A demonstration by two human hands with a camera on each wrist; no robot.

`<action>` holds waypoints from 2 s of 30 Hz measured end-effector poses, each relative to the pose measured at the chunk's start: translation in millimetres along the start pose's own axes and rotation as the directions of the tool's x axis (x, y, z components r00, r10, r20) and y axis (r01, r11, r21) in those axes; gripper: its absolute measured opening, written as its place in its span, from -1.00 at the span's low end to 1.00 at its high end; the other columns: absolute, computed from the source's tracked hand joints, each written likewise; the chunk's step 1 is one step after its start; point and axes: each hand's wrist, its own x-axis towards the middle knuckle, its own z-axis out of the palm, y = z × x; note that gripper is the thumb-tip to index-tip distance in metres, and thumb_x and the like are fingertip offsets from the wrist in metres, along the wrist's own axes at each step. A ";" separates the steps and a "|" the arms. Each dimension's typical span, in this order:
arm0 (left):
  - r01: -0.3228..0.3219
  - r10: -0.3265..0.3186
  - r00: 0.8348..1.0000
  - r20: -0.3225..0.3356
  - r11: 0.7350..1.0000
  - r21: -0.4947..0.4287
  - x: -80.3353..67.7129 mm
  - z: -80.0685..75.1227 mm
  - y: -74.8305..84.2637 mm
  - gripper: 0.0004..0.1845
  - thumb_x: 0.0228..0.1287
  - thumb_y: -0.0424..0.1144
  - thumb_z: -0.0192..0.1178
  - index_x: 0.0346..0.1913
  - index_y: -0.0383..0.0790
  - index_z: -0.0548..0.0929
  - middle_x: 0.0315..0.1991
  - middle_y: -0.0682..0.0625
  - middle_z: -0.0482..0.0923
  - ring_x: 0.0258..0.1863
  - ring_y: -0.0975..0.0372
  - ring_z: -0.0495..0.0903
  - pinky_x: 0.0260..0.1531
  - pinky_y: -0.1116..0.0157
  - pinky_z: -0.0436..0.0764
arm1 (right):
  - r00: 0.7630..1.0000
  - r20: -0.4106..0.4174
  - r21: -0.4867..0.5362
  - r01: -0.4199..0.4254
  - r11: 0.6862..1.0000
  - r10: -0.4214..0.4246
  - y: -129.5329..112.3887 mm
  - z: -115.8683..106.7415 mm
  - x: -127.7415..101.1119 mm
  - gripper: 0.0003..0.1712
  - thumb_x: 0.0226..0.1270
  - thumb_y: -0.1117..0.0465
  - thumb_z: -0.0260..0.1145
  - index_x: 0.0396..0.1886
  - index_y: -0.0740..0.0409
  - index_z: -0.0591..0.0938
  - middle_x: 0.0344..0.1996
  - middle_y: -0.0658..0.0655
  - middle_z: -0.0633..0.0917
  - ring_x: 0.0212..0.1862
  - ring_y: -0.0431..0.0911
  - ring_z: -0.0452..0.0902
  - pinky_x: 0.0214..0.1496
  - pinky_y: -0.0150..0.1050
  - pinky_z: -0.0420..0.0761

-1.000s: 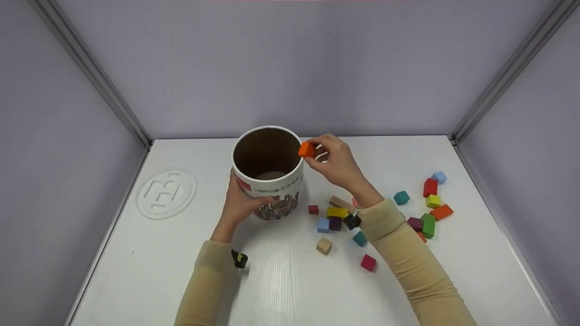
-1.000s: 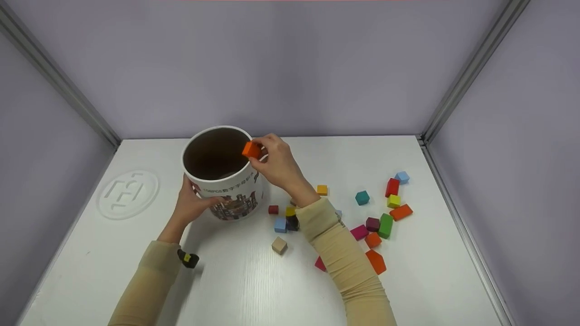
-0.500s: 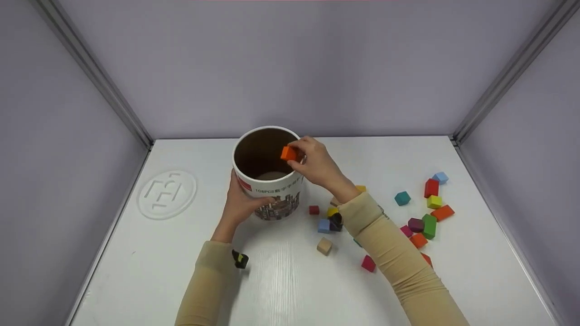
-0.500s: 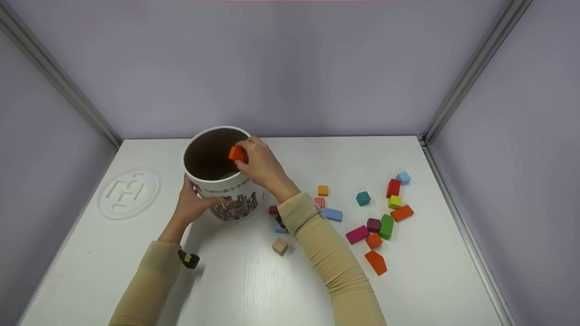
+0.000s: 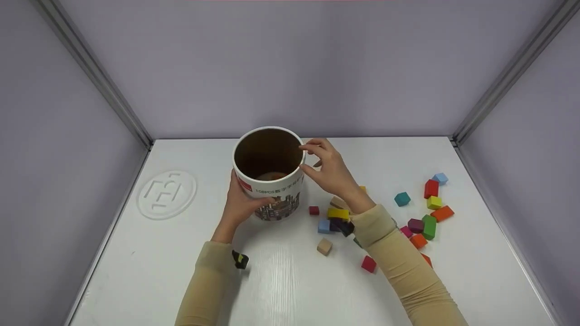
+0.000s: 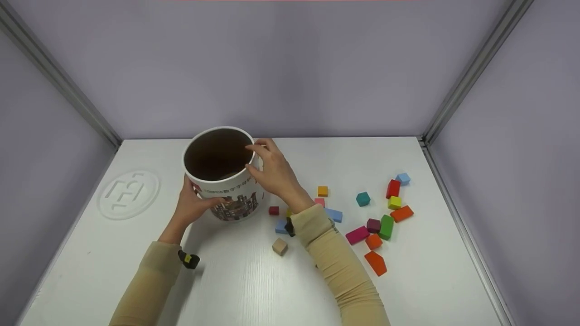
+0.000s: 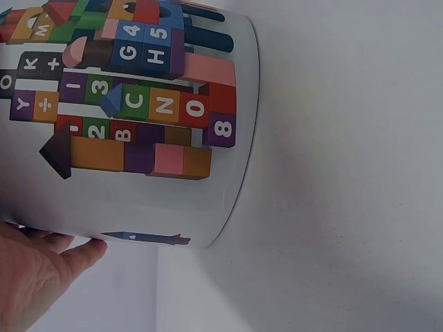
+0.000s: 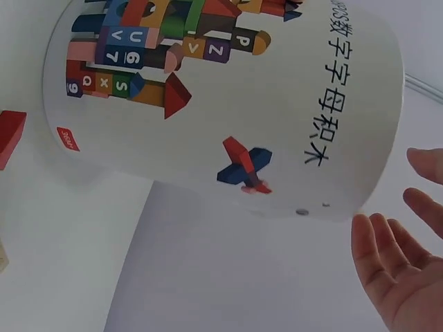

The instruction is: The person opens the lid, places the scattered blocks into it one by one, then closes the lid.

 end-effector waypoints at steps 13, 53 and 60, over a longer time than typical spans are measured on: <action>-0.002 0.002 1.000 -0.015 1.000 -0.031 1.3 0.3 1.3 0.44 -0.43 -0.11 0.73 0.54 -0.05 -0.05 0.36 -0.04 0.28 0.30 0.16 0.30 0.37 0.05 0.24 | 0.978 0.024 0.025 -0.208 0.978 0.207 38.4 -31.4 -45.1 -0.47 0.30 0.29 0.38 0.27 0.16 0.52 0.21 0.21 0.42 0.11 0.12 0.47 0.03 -0.01 0.66; 0.015 -0.015 1.000 -0.008 0.999 -0.034 -1.0 -0.6 4.3 0.41 -0.40 -0.06 0.72 0.53 -0.08 -0.03 0.36 -0.16 0.28 0.32 -0.05 0.28 0.36 0.03 0.24 | 0.868 0.399 -0.414 -0.117 0.903 0.296 67.4 41.5 -110.1 -0.57 0.01 0.33 0.55 -0.04 0.22 0.73 -0.14 0.09 0.59 -0.10 -0.05 0.46 -0.03 -0.13 0.55; 0.010 -0.010 1.000 -0.008 1.000 -0.024 -0.2 -0.3 3.9 0.40 -0.40 -0.04 0.72 0.53 -0.11 -0.02 0.37 -0.17 0.27 0.33 -0.05 0.28 0.38 0.06 0.23 | 0.882 0.406 -0.458 -0.032 0.888 0.241 68.5 43.4 -109.9 -0.72 -0.04 0.38 0.54 -0.25 0.17 0.79 -0.21 0.09 0.63 -0.10 -0.02 0.48 -0.01 -0.09 0.55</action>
